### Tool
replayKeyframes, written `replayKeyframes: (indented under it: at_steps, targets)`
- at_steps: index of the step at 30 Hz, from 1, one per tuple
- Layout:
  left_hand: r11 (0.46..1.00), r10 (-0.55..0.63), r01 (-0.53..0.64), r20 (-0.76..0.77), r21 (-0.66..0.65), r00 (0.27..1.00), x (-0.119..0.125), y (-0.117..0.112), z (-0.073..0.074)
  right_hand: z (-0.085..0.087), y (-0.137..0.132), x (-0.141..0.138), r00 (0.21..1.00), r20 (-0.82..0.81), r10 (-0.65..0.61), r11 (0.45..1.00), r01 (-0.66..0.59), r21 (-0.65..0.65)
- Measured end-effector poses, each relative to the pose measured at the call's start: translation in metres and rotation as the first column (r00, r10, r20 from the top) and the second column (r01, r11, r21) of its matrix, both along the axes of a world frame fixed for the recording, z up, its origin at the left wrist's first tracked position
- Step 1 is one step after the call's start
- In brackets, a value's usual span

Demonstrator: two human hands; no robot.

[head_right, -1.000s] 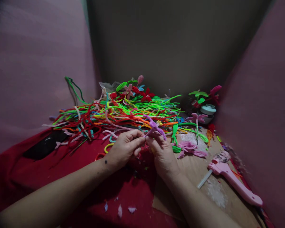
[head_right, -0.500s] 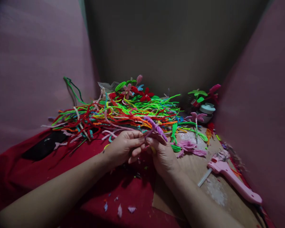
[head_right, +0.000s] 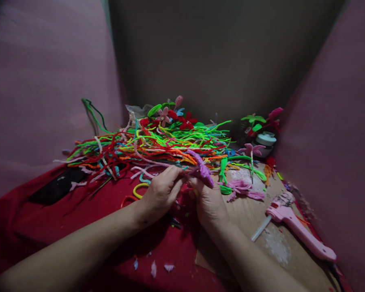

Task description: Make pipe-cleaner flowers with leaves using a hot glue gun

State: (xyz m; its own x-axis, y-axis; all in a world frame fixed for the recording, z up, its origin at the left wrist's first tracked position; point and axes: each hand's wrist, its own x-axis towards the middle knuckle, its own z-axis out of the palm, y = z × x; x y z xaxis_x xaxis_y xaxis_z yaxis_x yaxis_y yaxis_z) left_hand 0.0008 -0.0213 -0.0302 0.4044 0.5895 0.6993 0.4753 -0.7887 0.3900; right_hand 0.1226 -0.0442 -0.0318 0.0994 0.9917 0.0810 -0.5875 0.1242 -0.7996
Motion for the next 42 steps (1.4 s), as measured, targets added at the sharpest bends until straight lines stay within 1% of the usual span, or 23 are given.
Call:
replayKeyframes:
  at_steps: [2,5,7,9,11,12,13,14,15,17,19,21,23,25,27,30,31,33,35,37,39,42]
  targets:
    - [1.000,-0.009,0.009,0.023,0.007,1.000,0.000,-0.001,0.001,-0.001,0.000,0.000,1.000,0.021,0.002,1.000,-0.002,0.004]
    - [0.999,0.017,-0.014,0.069,-0.042,0.997,0.001,-0.002,0.005,-0.003,0.000,0.001,0.997,0.069,0.019,1.000,-0.019,0.001]
    - [0.994,0.037,-0.026,0.095,-0.110,0.995,0.001,-0.003,0.009,-0.003,0.000,0.001,0.995,0.093,0.030,1.000,-0.031,0.004]
    - [0.981,0.039,-0.014,0.127,-0.194,0.991,0.001,-0.004,0.011,-0.002,0.000,0.001,0.992,0.121,0.033,0.999,-0.036,0.027]
    - [0.956,0.032,0.019,0.169,-0.292,0.985,0.001,-0.004,0.013,-0.001,-0.001,0.001,0.987,0.158,0.028,0.998,-0.036,0.046]
    - [0.934,0.029,0.043,0.195,-0.354,0.980,0.001,-0.005,0.013,0.000,-0.001,0.001,0.985,0.172,0.026,0.998,-0.034,0.044]
    - [0.900,0.027,0.075,0.227,-0.429,0.974,0.002,-0.006,0.014,-0.001,-0.001,0.001,0.984,0.175,0.027,0.999,-0.034,0.036]
    - [0.852,0.028,0.115,0.264,-0.510,0.964,0.002,-0.006,0.014,-0.001,0.000,0.002,0.985,0.168,0.031,0.999,-0.036,0.023]
    - [0.791,0.030,0.163,0.305,-0.589,0.952,0.002,-0.007,0.015,-0.002,0.000,0.003,0.987,0.155,0.039,0.999,-0.040,0.006]
    - [0.651,0.043,0.265,0.384,-0.711,0.922,0.003,-0.009,0.017,-0.003,0.001,0.005,0.991,0.120,0.061,0.998,-0.060,-0.018]
    - [0.529,0.044,0.366,0.455,-0.766,0.889,0.003,-0.009,0.020,-0.004,0.001,0.006,0.991,0.092,0.101,0.995,-0.100,-0.015]
    - [0.439,0.032,0.448,0.512,-0.778,0.858,0.003,-0.009,0.022,-0.004,0.001,0.006,0.988,0.077,0.137,0.990,-0.138,0.008]
    - [0.385,0.021,0.511,0.561,-0.768,0.827,0.002,-0.007,0.023,-0.004,0.002,0.006,0.985,0.078,0.153,0.988,-0.155,0.020]
    - [0.356,0.026,0.551,0.597,-0.755,0.802,0.000,-0.006,0.023,-0.003,0.002,0.005,0.987,0.084,0.138,0.990,-0.140,0.023]
    - [0.315,0.029,0.587,0.625,-0.746,0.780,-0.001,-0.004,0.022,-0.003,0.003,0.005,0.989,0.089,0.116,0.992,-0.119,0.031]
    - [0.234,-0.003,0.636,0.653,-0.736,0.757,-0.004,0.000,0.020,-0.005,0.004,0.005,0.987,0.100,0.125,0.991,-0.130,0.043]
    - [0.215,-0.017,0.646,0.659,-0.732,0.752,-0.004,0.000,0.020,-0.005,0.004,0.005,0.986,0.104,0.132,0.990,-0.137,0.044]
    - [0.201,-0.039,0.651,0.658,-0.732,0.752,-0.005,0.002,0.020,-0.006,0.004,0.006,0.987,0.104,0.127,0.990,-0.132,0.048]
    - [0.219,-0.052,0.635,0.641,-0.741,0.766,-0.005,0.002,0.021,-0.006,0.004,0.006,0.991,0.094,0.094,0.994,-0.099,0.050]
    - [0.259,-0.067,0.608,0.614,-0.751,0.787,-0.006,0.001,0.024,-0.005,0.003,0.005,0.994,0.083,0.068,0.996,-0.072,0.046]
    - [0.309,-0.073,0.574,0.583,-0.758,0.809,-0.005,-0.001,0.027,-0.003,0.002,0.004,0.994,0.079,0.079,0.996,-0.082,0.039]
    - [0.358,-0.067,0.533,0.549,-0.767,0.833,-0.003,-0.004,0.031,-0.001,0.001,0.003,0.995,0.049,0.092,0.995,-0.093,0.025]
